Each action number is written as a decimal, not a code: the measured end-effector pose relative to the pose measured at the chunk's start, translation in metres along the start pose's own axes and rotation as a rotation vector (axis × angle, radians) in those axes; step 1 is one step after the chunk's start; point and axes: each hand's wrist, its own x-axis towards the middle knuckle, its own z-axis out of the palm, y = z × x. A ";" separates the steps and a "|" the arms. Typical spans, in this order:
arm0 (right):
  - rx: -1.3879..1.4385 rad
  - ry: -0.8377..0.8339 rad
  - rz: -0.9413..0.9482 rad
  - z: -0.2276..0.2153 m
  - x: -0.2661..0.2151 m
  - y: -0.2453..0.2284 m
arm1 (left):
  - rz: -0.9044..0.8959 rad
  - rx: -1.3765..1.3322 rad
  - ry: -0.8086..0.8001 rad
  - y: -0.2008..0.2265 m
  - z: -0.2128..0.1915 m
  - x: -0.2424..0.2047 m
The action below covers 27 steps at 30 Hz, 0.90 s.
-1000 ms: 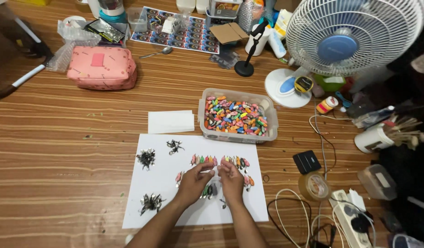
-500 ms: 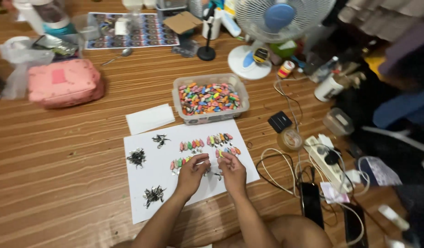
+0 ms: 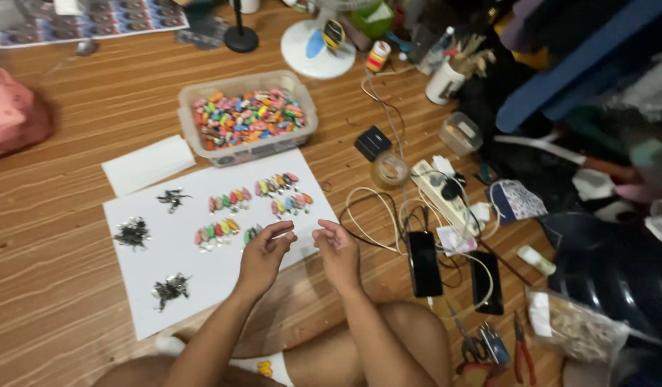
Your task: Assembling fishing lures by attaching soft plastic baits to hooks and organizing them on a sheet.
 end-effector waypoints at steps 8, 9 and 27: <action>0.002 0.114 0.011 -0.075 -0.008 -0.009 | -0.032 -0.006 -0.099 -0.014 0.078 -0.016; -0.009 0.134 0.005 -0.087 -0.010 -0.009 | -0.031 -0.007 -0.122 -0.015 0.087 -0.019; 0.033 0.530 0.007 -0.250 -0.109 -0.039 | 0.004 -0.015 -0.638 -0.033 0.243 -0.091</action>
